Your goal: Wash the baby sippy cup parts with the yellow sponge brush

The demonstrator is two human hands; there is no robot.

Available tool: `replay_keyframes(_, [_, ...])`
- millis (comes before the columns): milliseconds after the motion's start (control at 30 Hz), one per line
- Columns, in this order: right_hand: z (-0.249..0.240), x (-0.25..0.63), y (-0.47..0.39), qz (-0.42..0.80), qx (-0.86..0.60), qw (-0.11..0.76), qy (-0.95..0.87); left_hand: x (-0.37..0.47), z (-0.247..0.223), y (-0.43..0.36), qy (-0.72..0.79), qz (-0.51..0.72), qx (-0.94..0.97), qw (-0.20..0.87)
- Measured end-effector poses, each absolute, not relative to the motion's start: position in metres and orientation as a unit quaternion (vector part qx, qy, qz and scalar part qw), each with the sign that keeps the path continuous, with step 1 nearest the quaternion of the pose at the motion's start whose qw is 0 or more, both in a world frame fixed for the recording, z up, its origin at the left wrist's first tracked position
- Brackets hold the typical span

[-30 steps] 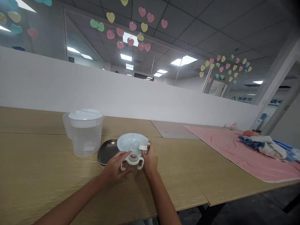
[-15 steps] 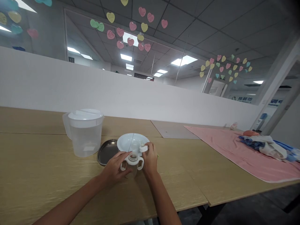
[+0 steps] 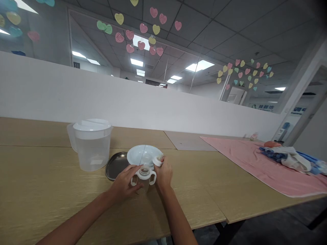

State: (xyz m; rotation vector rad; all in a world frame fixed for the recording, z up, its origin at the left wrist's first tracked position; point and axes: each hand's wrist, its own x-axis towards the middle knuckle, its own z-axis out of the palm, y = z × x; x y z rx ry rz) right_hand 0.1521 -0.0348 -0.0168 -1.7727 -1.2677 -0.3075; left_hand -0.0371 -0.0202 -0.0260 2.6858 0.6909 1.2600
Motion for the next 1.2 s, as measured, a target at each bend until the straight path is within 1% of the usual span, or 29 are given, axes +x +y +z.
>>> replay_keyframes(233, [-0.0186, 0.1523, -0.0338, -0.093, -0.729, 0.459, -0.499, -0.0377, -0.0261, -0.0203, 0.227, 0.405, 0.884, 0.047])
replay_keyframes(533, [-0.0214, 0.1521, -0.0303, -0.082, -0.722, 0.503, -0.469, -0.0374, -0.0289, -0.0180, 0.224, 0.405, 0.885, 0.045])
replay_keyframes(767, [-0.0224, 0.1532, -0.0278, -0.074, -0.671, 0.556, -0.485, -0.0376, -0.0299, -0.0172, 0.227, 0.410, 0.883, 0.041])
replay_keyframes(1200, [-0.0216, 0.1539, -0.0273, 0.000, -0.565, 0.628, -0.535, -0.0381, -0.0271, -0.0187, 0.219, 0.408, 0.886, 0.030])
